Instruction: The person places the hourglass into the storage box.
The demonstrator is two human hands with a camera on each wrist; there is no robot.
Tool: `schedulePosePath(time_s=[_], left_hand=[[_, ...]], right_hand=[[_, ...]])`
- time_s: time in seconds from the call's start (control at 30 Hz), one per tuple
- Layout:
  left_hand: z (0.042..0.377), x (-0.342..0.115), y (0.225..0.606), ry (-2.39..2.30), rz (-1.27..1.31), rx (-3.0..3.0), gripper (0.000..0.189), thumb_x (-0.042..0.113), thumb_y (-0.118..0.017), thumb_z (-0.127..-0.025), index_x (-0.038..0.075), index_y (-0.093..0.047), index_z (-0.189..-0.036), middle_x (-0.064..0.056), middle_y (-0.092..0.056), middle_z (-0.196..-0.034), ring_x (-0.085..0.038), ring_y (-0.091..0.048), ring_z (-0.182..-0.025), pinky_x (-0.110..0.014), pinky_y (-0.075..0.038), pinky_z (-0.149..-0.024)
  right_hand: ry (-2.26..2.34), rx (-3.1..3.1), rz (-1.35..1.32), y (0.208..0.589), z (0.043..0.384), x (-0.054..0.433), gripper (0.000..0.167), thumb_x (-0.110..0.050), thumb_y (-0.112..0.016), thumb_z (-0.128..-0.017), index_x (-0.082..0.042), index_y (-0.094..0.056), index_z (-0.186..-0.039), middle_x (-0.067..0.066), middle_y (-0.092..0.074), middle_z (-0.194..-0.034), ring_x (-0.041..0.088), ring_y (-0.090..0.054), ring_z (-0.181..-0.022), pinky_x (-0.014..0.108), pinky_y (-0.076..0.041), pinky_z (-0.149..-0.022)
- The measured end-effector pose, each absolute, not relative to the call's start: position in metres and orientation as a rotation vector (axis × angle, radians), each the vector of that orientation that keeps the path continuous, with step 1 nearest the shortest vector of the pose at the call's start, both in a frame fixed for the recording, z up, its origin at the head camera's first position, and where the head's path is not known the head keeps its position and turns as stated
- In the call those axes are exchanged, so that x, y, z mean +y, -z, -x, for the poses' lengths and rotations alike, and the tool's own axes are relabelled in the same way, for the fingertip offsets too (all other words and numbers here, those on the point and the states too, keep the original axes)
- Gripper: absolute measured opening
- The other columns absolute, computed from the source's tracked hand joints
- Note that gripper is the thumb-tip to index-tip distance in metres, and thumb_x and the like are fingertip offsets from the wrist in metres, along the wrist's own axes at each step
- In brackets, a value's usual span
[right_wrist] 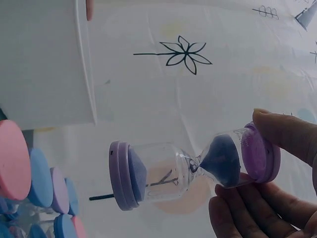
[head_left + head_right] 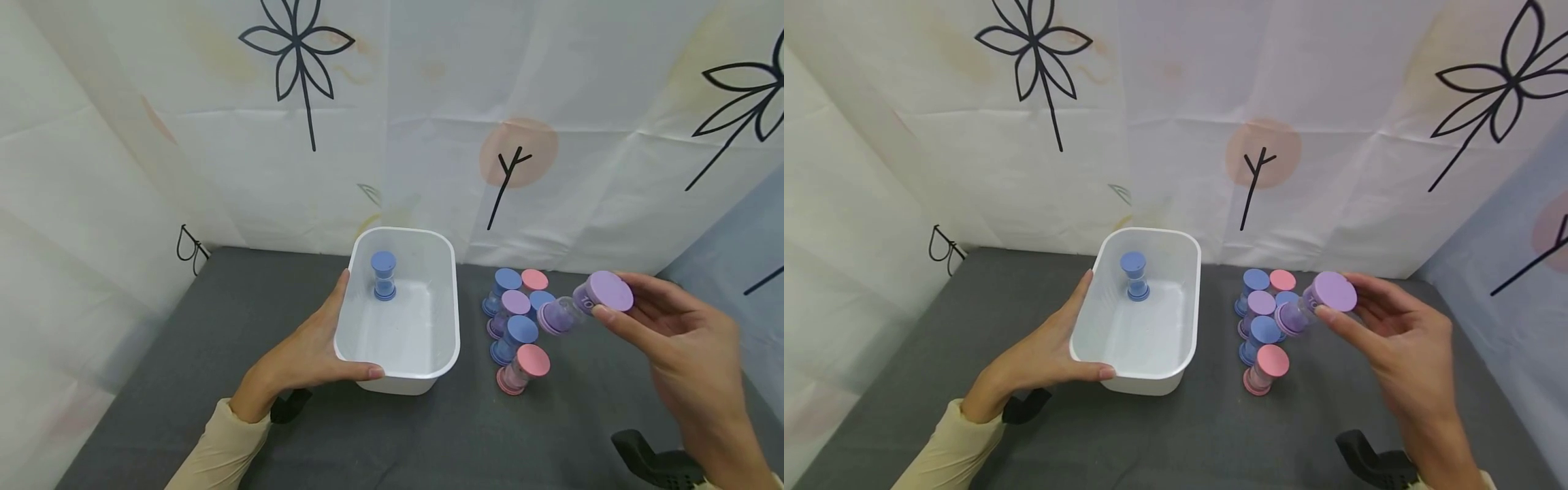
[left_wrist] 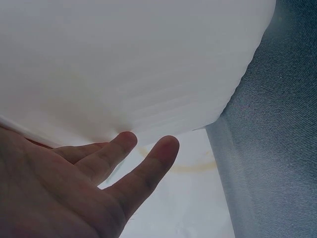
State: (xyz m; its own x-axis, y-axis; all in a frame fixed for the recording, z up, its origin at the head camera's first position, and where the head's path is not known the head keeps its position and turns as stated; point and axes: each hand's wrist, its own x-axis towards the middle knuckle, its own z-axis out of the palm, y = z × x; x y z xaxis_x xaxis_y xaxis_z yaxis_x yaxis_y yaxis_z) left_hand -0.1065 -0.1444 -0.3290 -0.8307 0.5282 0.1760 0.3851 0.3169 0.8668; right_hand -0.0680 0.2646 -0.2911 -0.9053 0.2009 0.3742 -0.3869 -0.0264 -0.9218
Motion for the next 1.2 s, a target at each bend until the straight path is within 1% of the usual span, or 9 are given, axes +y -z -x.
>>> schedulePosePath(time_s=[0.2,0.37,0.47,0.53,0.67,0.87,0.97,1.1,1.2], left_hand=[[0.108,-0.146,0.333,-1.542,-0.852,2.436,0.134,0.022,-0.094,-0.071,0.028,0.004,-0.162,0.002,-0.029,-0.159,-0.028,-0.054,-0.118,-0.041,-0.051,-0.094],[0.116,-0.149,0.35,-1.533,-0.861,2.454,0.136,0.035,-0.095,-0.07,0.037,0.006,-0.162,0.009,-0.026,-0.16,-0.024,-0.054,-0.12,-0.044,-0.051,-0.095],[0.121,-0.151,0.359,-1.52,-0.866,2.47,0.137,0.042,-0.095,-0.069,0.04,0.007,-0.161,0.013,-0.024,-0.161,-0.02,-0.053,-0.121,-0.047,-0.05,-0.095],[0.122,-0.151,0.361,-1.514,-0.863,2.479,0.137,0.045,-0.094,-0.069,0.04,0.008,-0.161,0.014,-0.023,-0.161,-0.019,-0.052,-0.122,-0.047,-0.05,-0.096],[0.119,-0.15,0.356,-1.515,-0.856,2.477,0.137,0.042,-0.094,-0.07,0.039,0.007,-0.161,0.012,-0.024,-0.161,-0.021,-0.052,-0.122,-0.044,-0.05,-0.095],[0.11,-0.147,0.337,-1.546,-0.867,2.439,0.134,0.028,-0.094,-0.072,0.032,0.005,-0.162,0.005,-0.025,-0.161,-0.027,-0.052,-0.122,-0.041,-0.05,-0.095],[0.112,-0.148,0.341,-1.534,-0.874,2.449,0.135,0.03,-0.095,-0.072,0.034,0.006,-0.162,0.006,-0.025,-0.161,-0.025,-0.051,-0.123,-0.039,-0.05,-0.095],[0.118,-0.15,0.354,-1.522,-0.873,2.462,0.137,0.039,-0.094,-0.07,0.039,0.008,-0.161,0.011,-0.023,-0.161,-0.023,-0.052,-0.122,-0.043,-0.051,-0.094],[0.121,-0.151,0.36,-1.53,-0.862,2.452,0.136,0.043,-0.094,-0.071,0.04,0.008,-0.161,0.013,-0.023,-0.161,-0.023,-0.053,-0.12,-0.049,-0.052,-0.093]], right_hand=[[-1.992,-1.86,-0.282,0.28,0.073,0.25,0.051,0.03,-0.07,-0.075,0.02,-0.058,-0.125,0.02,-0.068,-0.116,0.025,-0.07,-0.098,0.026,-0.056,-0.081],[-2.013,-1.833,-0.375,0.274,0.079,0.237,0.051,0.032,-0.068,-0.075,0.023,-0.057,-0.124,0.021,-0.068,-0.115,0.026,-0.07,-0.099,0.027,-0.056,-0.082],[-2.04,-1.832,-0.423,0.27,0.082,0.23,0.051,0.032,-0.067,-0.075,0.023,-0.056,-0.124,0.021,-0.068,-0.115,0.026,-0.07,-0.099,0.028,-0.055,-0.084],[-2.039,-1.856,-0.44,0.267,0.084,0.224,0.05,0.031,-0.068,-0.076,0.022,-0.057,-0.125,0.021,-0.069,-0.115,0.025,-0.07,-0.101,0.028,-0.055,-0.086],[-2.027,-1.917,-0.448,0.261,0.087,0.213,0.05,0.026,-0.071,-0.078,0.018,-0.06,-0.125,0.02,-0.068,-0.117,0.025,-0.069,-0.103,0.026,-0.053,-0.089],[-2.06,-1.967,-0.48,0.255,0.095,0.198,0.048,0.02,-0.075,-0.08,0.014,-0.061,-0.126,0.02,-0.068,-0.117,0.026,-0.069,-0.101,0.027,-0.055,-0.087],[-2.054,-2.007,-0.476,0.253,0.099,0.191,0.047,0.017,-0.076,-0.081,0.011,-0.063,-0.125,0.02,-0.068,-0.117,0.025,-0.069,-0.1,0.026,-0.056,-0.086],[-2.038,-2.044,-0.462,0.251,0.104,0.183,0.044,0.013,-0.077,-0.081,0.008,-0.066,-0.124,0.018,-0.069,-0.116,0.025,-0.069,-0.099,0.025,-0.056,-0.085],[-2.038,-2.055,-0.498,0.25,0.11,0.178,0.043,0.012,-0.078,-0.082,0.007,-0.067,-0.123,0.017,-0.07,-0.114,0.024,-0.069,-0.099,0.025,-0.056,-0.084]])
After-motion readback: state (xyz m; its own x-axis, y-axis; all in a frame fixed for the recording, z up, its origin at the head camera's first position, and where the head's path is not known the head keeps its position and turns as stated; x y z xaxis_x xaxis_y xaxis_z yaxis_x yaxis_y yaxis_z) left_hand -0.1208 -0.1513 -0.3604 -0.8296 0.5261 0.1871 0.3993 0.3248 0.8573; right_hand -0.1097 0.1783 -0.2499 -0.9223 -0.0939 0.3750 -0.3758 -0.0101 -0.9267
